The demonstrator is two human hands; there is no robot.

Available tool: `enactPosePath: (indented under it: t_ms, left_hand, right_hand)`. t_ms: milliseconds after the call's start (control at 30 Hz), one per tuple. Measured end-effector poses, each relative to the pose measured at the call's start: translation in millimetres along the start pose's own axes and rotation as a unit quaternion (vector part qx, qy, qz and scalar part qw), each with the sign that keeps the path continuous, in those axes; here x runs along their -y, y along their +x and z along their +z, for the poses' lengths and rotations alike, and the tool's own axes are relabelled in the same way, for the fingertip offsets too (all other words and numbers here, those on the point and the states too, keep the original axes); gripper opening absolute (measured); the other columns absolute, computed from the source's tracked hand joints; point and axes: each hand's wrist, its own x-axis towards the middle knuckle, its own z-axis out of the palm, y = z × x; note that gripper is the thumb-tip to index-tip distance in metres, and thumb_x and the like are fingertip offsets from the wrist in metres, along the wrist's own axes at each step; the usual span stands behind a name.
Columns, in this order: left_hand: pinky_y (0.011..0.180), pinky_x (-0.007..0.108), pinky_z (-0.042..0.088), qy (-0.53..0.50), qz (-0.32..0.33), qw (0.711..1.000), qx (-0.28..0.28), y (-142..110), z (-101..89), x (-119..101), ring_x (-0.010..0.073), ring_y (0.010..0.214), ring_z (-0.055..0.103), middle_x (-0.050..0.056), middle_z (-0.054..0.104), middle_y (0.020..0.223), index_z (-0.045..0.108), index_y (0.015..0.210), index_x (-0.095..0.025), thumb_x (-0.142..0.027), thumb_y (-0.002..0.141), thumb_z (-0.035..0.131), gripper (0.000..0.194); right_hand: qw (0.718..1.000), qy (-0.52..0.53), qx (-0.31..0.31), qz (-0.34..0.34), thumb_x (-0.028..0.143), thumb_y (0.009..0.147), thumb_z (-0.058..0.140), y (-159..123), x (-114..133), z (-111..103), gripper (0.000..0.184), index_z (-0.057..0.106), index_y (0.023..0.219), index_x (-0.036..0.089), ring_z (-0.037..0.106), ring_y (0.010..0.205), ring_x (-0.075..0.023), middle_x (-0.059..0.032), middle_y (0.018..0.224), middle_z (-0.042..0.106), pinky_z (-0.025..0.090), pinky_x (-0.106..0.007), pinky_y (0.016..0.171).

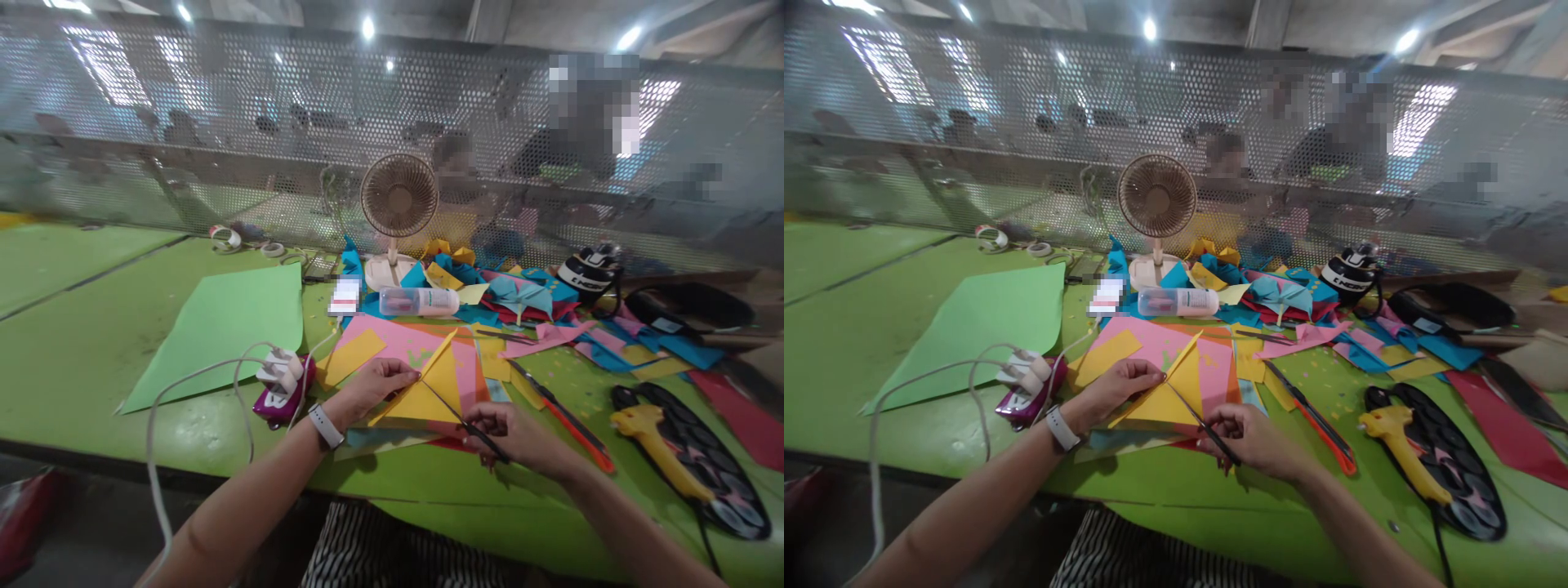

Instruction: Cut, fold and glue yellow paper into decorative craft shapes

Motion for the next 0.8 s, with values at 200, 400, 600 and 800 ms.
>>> enactPosePath:
  t_ms: [200,400,600,800]
  left_hand:
    - [0.045,0.021,0.022,0.019,0.027,0.999,-0.008,0.5,-0.5,0.6,0.0075,0.049,0.035,-0.005,0.046,0.054,0.064,0.071,-0.014,-0.049,0.068,0.067,0.035]
    - [0.049,0.022,0.026,0.031,0.042,0.999,-0.01,1.0,-0.6,1.7,0.0082,0.052,0.039,-0.003,0.05,0.058,0.065,0.073,-0.014,-0.048,0.069,0.067,0.035]
    - [0.05,0.022,0.028,0.041,0.042,0.998,-0.005,1.0,-1.0,0.9,0.0086,0.053,0.04,-0.003,0.051,0.059,0.066,0.075,-0.013,-0.049,0.068,0.067,0.037]
    - [0.05,0.021,0.029,0.046,0.041,0.998,-0.007,1.2,-0.5,0.1,0.0092,0.055,0.041,-0.002,0.052,0.06,0.066,0.076,-0.012,-0.048,0.068,0.067,0.036]
  right_hand:
    - [1.0,0.003,0.008,0.001,0.046,0.07,0.07,-1.8,2.3,0.8,0.039,0.062,0.089,0.014,0.059,0.051,-0.0102,-0.0001,0.065,0.061,0.05,-0.023,0.051]
    - [1.0,0.004,0.003,-0.001,0.046,0.071,0.069,-2.5,1.9,0.8,0.038,0.061,0.091,0.014,0.058,0.051,-0.01,0.0007,0.063,0.061,0.049,-0.022,0.051]
    - [1.0,0.008,0.001,0.0,0.045,0.069,0.07,-1.2,1.9,1.8,0.039,0.061,0.089,0.013,0.058,0.05,-0.0097,0.0009,0.062,0.061,0.049,-0.022,0.05]
    - [1.0,0.014,0.004,-0.003,0.042,0.067,0.074,-0.5,3.4,1.3,0.037,0.061,0.087,0.013,0.058,0.051,-0.0097,0.0014,0.063,0.061,0.049,-0.022,0.05]
